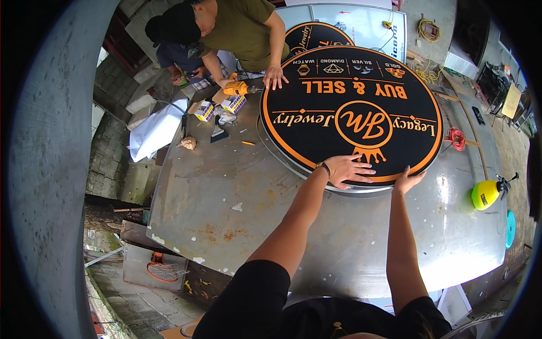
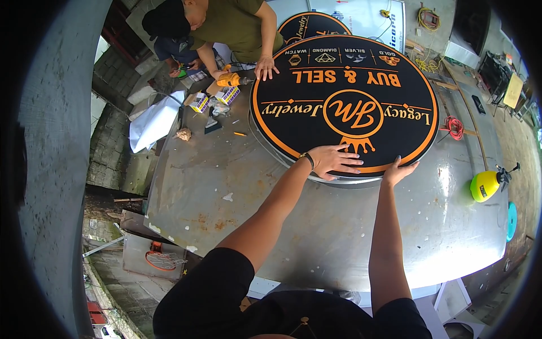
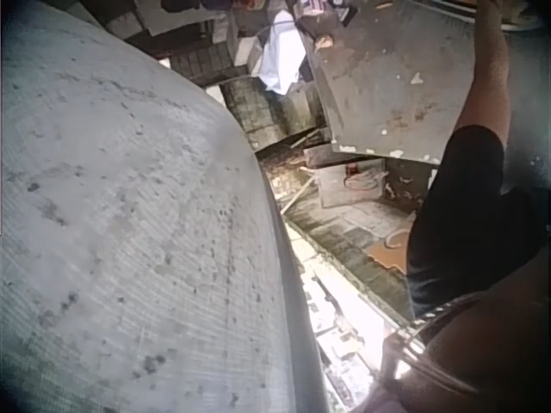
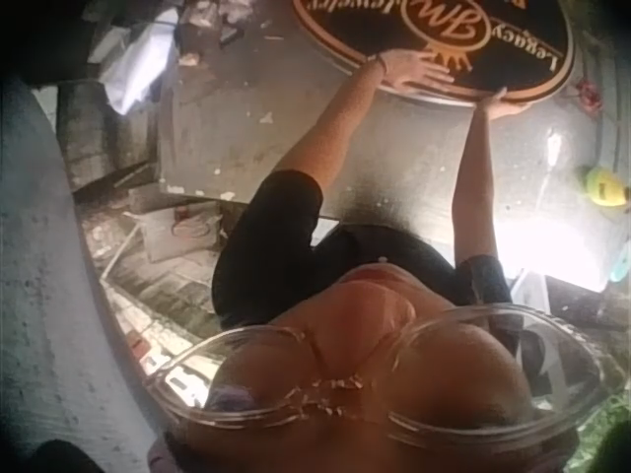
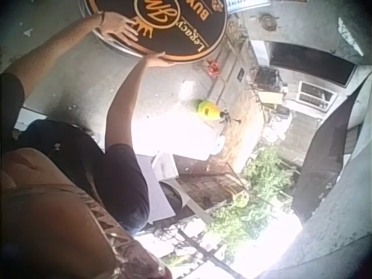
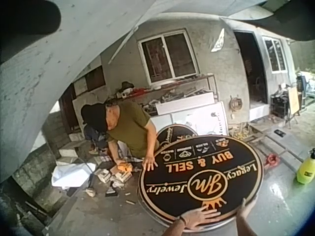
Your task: Workers are assembling circular signs with 'Legacy JM Jewelry' branding on a metal table.
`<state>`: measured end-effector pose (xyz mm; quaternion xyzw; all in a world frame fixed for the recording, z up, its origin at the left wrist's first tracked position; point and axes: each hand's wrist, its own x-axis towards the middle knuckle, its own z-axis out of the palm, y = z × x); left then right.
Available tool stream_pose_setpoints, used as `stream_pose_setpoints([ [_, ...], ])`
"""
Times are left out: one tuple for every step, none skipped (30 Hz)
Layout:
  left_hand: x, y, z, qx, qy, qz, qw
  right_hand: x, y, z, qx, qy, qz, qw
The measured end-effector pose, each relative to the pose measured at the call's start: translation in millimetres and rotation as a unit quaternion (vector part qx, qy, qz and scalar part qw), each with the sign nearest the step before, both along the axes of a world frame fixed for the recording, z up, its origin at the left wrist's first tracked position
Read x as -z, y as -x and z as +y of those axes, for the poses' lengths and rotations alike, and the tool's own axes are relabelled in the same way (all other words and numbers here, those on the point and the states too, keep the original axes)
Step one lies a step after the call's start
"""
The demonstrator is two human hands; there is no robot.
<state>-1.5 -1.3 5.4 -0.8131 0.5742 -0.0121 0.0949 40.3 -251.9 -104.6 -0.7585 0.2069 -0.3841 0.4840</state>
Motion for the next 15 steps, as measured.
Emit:
stream_pose_setpoints([
  [-0.5, -0.3, -1.5, -0.002, -0.013, -0.004, 1.000, 2.1, -0.8, -2.1, 0.006, 0.006, -0.007, 1.000],
  [-0.3, 0.1, -0.4, -0.003, -0.013, -0.005, 1.000, 2.1, -1.0, -0.9, 0.004, 0.005, -0.007, 1.000],
  [0.0, 0.4, 0.7, -0.003, 0.000, 0.002, 1.000, 2.1, -1.3, 0.0, 0.003, 0.001, -0.006, 1.000],
  [0.3, 0.6, 1.4, -0.002, 0.013, 0.008, 1.000, 2.1, -1.4, 0.4, 0.002, -0.004, -0.006, 1.000],
  [1.0, 0.5, 1.4, -0.003, 0.014, 0.008, 1.000, 1.8, -1.2, 0.5, 0.002, -0.003, -0.005, 1.000],
  [1.5, 0.2, 1.4, -0.003, 0.012, 0.006, 1.000, 1.6, -0.9, 0.6, 0.001, -0.004, -0.006, 1.000],
  [1.9, 0.2, 1.4, -0.003, 0.010, 0.003, 1.000, 1.4, -0.6, 0.9, 0.001, -0.004, -0.007, 1.000],
  [2.6, 0.3, 1.8, -0.003, 0.010, 0.004, 1.000, -0.5, 0.5, 2.2, 0.001, -0.004, -0.007, 1.000],
  [3.3, 0.5, 2.2, -0.004, 0.009, 0.003, 1.000, -2.4, 1.8, 3.3, -0.003, -0.006, 0.003, 1.000],
  [4.0, 0.9, 2.9, -0.006, 0.008, 0.002, 1.000, -4.2, 2.9, 4.8, -0.007, -0.008, 0.012, 1.000],
  [3.6, 0.3, 1.6, -0.004, 0.009, 0.001, 1.000, -2.3, 1.5, 2.4, -0.006, -0.007, 0.012, 1.000],
  [3.2, -0.3, 0.5, -0.003, 0.013, 0.001, 1.000, -0.3, 0.0, 0.2, -0.001, -0.005, 0.003, 1.000],
  [2.9, -0.7, -0.6, -0.002, 0.017, 0.001, 1.000, 1.6, -1.3, -2.0, 0.004, -0.003, -0.006, 1.000],
  [3.4, -0.6, 0.3, -0.002, 0.016, 0.001, 1.000, 0.9, -1.0, -0.5, 0.003, -0.004, -0.006, 1.000],
  [4.0, -0.5, 1.2, -0.003, 0.017, 0.001, 1.000, 0.3, -0.5, 1.2, 0.002, -0.006, -0.008, 1.000],
])
